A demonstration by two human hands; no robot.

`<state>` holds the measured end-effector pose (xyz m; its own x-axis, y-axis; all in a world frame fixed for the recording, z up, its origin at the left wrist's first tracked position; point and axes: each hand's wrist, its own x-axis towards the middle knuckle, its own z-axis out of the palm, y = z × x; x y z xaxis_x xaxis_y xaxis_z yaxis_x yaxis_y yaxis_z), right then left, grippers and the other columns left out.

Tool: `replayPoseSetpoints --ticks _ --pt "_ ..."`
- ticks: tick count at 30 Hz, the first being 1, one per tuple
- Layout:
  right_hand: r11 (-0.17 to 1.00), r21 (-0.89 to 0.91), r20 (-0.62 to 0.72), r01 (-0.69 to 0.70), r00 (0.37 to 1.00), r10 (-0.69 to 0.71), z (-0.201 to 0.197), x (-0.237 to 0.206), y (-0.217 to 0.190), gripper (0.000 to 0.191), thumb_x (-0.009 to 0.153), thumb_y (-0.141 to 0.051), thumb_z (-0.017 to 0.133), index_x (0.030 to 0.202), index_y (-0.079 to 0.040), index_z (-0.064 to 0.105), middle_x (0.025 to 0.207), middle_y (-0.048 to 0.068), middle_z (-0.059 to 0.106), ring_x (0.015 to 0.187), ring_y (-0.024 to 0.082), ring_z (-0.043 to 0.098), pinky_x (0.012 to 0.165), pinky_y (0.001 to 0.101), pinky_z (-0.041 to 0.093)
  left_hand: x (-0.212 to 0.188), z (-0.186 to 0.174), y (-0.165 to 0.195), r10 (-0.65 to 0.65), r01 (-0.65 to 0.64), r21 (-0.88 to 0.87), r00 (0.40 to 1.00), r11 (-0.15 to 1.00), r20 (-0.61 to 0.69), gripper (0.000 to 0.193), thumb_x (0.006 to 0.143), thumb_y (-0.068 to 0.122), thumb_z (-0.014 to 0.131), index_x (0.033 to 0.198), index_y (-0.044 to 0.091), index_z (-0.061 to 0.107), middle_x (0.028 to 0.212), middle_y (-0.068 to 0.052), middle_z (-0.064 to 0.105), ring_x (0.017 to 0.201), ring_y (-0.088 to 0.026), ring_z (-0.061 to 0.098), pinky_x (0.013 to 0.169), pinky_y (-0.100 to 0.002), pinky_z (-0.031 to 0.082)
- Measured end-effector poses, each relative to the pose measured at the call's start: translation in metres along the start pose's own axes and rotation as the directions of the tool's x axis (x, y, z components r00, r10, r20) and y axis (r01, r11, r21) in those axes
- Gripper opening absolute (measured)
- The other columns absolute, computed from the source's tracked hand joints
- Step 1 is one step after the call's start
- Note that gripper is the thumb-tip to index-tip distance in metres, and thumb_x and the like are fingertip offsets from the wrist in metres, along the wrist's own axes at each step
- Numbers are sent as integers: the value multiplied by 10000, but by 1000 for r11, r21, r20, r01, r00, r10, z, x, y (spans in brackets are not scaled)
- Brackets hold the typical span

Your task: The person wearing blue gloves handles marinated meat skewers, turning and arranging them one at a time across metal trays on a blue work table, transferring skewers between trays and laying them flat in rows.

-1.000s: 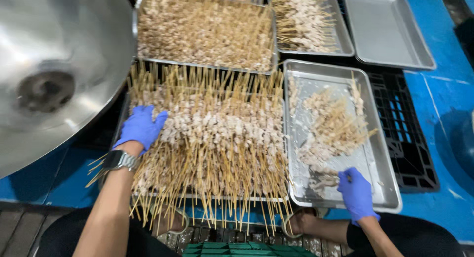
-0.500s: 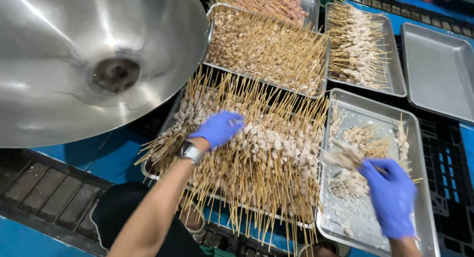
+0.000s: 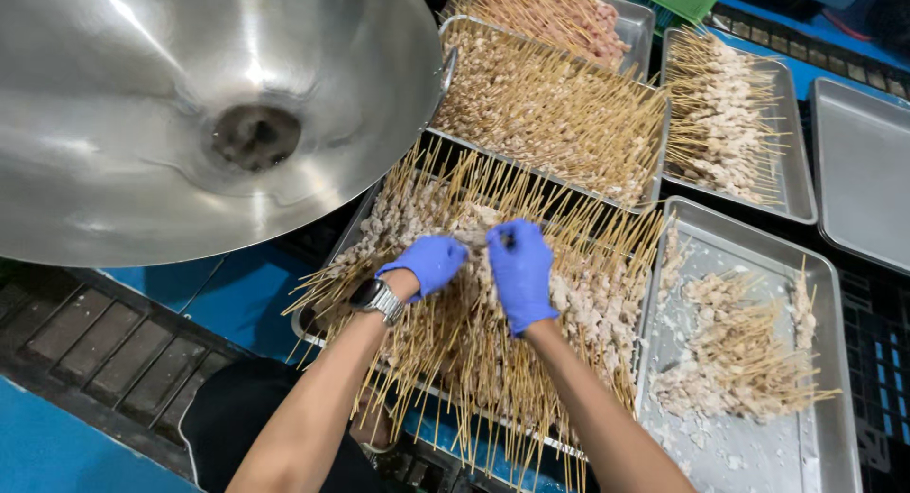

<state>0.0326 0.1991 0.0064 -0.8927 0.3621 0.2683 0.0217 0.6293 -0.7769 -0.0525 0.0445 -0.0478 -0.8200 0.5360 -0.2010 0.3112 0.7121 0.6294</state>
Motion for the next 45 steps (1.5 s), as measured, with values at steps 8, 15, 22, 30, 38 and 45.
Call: replayPoseSetpoints --ticks 8,15,22,30,38,45 --pt "998 53 481 32 875 -53 1 -51 -5 453 791 -255 792 1152 -25 644 1093 152 684 971 259 694 847 359 563 26 13 -15 -48 -1 -197 969 980 -243 565 816 408 725 1249 54 646 1238 -218 659 1138 -387 632 990 -453 492" --pt "1000 -16 575 -7 818 15 -42 -27 -20 379 917 -306 620 1205 -75 702 1086 105 749 899 214 738 831 335 592 30 22 -7 174 -197 -18 903 980 -393 405 923 317 655 1269 108 674 1198 -210 685 1111 -402 641 989 -475 506" --pt "997 -78 445 15 895 21 -93 -12 -21 352 951 -334 636 1176 -81 730 1029 95 771 884 188 722 809 334 568 17 16 -8 64 -30 396 995 918 -74 413 984 350 493 1296 140 666 1323 -124 662 1222 -346 617 1033 -530 475" --pt "953 -259 110 -156 976 189 -256 -26 51 346 985 -347 612 1182 -84 722 964 107 757 855 201 704 786 351 550 6 26 -16 318 -310 321 948 895 30 637 1012 470 406 1473 36 480 1530 -203 471 1447 -350 414 1240 -448 264" --pt "598 -786 172 -155 874 453 -342 -93 194 299 912 -284 673 1187 -171 708 1132 164 675 1094 370 636 943 476 493 -19 -18 17 221 -189 338 973 922 -60 767 947 647 425 1557 183 383 1614 -238 284 1481 -448 239 1140 -642 176" --pt "654 -753 196 76 974 113 -322 -100 248 502 845 -36 571 1315 -187 664 1293 108 638 1242 361 559 1052 463 434 -38 -40 52 350 -294 305 925 906 -148 692 979 566 461 1534 151 447 1594 -282 339 1451 -445 359 1185 -548 269"
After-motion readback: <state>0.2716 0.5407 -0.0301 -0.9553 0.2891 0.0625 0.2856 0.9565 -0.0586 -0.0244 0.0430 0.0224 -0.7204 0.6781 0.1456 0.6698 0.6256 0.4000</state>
